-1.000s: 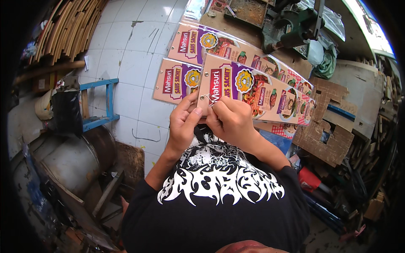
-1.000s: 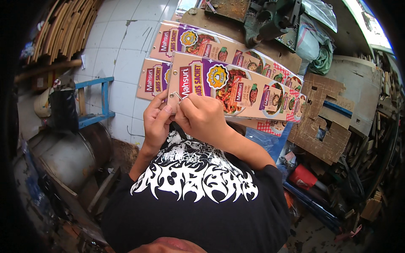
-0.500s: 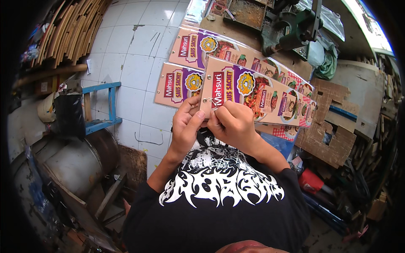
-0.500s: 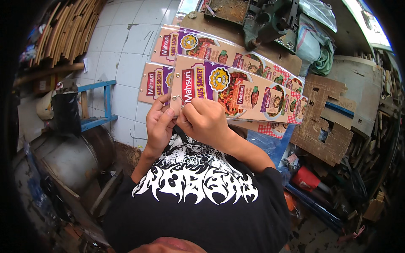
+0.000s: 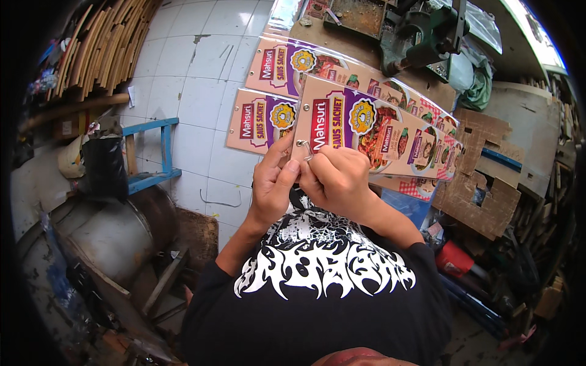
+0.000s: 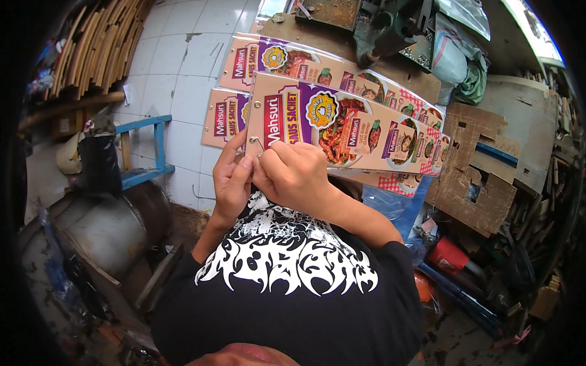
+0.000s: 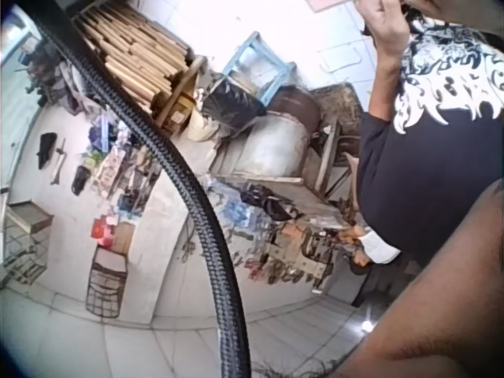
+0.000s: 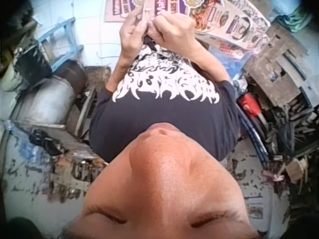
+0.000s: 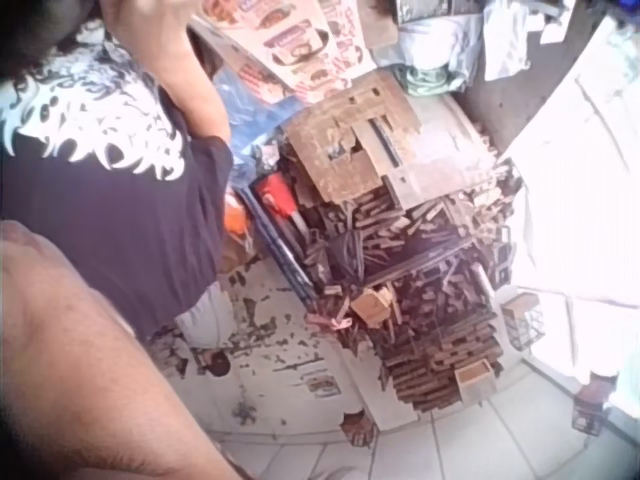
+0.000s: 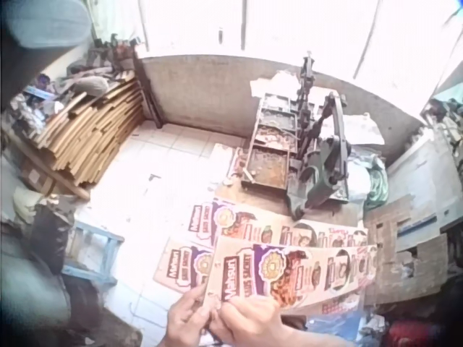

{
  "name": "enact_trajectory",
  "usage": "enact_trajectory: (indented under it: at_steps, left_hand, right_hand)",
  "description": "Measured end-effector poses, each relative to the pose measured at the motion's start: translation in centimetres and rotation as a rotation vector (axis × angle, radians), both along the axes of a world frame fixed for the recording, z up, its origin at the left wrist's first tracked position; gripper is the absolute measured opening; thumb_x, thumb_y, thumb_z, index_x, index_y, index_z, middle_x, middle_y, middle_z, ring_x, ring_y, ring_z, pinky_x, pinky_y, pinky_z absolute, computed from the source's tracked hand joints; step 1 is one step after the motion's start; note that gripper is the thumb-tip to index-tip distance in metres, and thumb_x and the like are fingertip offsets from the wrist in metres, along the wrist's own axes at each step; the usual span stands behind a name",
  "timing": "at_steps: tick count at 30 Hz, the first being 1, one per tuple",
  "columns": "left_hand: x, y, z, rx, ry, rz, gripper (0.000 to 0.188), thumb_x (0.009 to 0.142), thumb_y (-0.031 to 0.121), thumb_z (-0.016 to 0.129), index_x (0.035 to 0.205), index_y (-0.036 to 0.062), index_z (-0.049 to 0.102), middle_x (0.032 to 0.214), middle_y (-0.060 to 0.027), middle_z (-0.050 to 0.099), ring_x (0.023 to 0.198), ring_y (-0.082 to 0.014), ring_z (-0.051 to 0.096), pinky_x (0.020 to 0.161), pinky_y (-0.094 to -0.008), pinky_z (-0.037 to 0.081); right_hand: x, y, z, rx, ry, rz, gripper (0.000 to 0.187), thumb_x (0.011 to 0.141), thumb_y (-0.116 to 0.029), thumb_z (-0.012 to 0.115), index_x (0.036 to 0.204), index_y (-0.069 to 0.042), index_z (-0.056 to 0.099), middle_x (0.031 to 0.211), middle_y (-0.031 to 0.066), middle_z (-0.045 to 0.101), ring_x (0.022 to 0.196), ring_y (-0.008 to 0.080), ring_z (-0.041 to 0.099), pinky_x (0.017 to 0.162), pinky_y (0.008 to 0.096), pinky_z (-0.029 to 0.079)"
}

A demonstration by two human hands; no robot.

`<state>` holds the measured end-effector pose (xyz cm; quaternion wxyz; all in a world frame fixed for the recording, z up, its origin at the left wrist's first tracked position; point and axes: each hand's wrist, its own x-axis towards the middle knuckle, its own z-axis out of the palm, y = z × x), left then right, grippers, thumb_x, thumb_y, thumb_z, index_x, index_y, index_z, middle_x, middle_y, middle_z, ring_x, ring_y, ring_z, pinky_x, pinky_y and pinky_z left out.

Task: The person removes a metal fastener from the back of laminated boards by hand, turns the boards over, and inserts metal fasteners through the holes of the boards to bind them.

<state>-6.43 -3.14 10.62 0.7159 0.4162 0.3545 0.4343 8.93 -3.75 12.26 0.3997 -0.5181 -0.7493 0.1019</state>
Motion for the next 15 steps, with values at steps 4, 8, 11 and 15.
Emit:
enact_trajectory:
  at_steps: [4,8,11,15]
  left_hand:
    - [0.4,0.4,0.7,-0.074,-0.034,-0.007,0.051,0.098,0.006,0.042,0.144,-0.0105,0.028,0.124,-0.0227,0.058,0.109,-0.0202,0.063,0.091,-0.0304,0.051]
    - [0.3,0.5,0.3,-0.116,-0.099,0.009,0.049,0.099,0.010,0.046,0.140,-0.0102,0.031,0.121,-0.0219,0.060,0.107,-0.0222,0.064,0.091,-0.0320,0.053]
    - [0.2,0.5,0.0,-0.164,-0.155,0.010,0.044,0.099,0.011,0.047,0.136,-0.0091,0.034,0.119,-0.0213,0.061,0.105,-0.0225,0.065,0.090,-0.0331,0.054]
    - [0.3,0.4,-0.3,-0.176,-0.195,0.048,0.035,0.099,0.010,0.049,0.128,-0.0055,0.039,0.116,-0.0205,0.062,0.103,-0.0212,0.066,0.090,-0.0330,0.054]
  right_hand:
    - [0.2,0.2,-0.3,-0.052,0.155,-0.002,0.020,0.076,-0.002,0.067,0.064,-0.004,0.050,0.056,0.0067,0.045,0.044,0.0245,0.048,0.042,0.0371,0.036]
    - [0.3,0.4,-0.1,-0.047,0.204,-0.009,0.021,0.077,-0.001,0.067,0.064,-0.003,0.050,0.056,0.0074,0.045,0.044,0.0248,0.047,0.042,0.0372,0.036]
    - [0.4,0.3,0.0,-0.072,0.240,-0.067,0.023,0.074,-0.002,0.068,0.063,-0.005,0.049,0.056,0.0063,0.044,0.044,0.0243,0.048,0.042,0.0369,0.037]
    - [0.4,0.3,-0.3,-0.053,0.212,-0.051,0.023,0.074,-0.001,0.068,0.063,-0.005,0.049,0.057,0.0065,0.044,0.044,0.0241,0.047,0.041,0.0367,0.036]
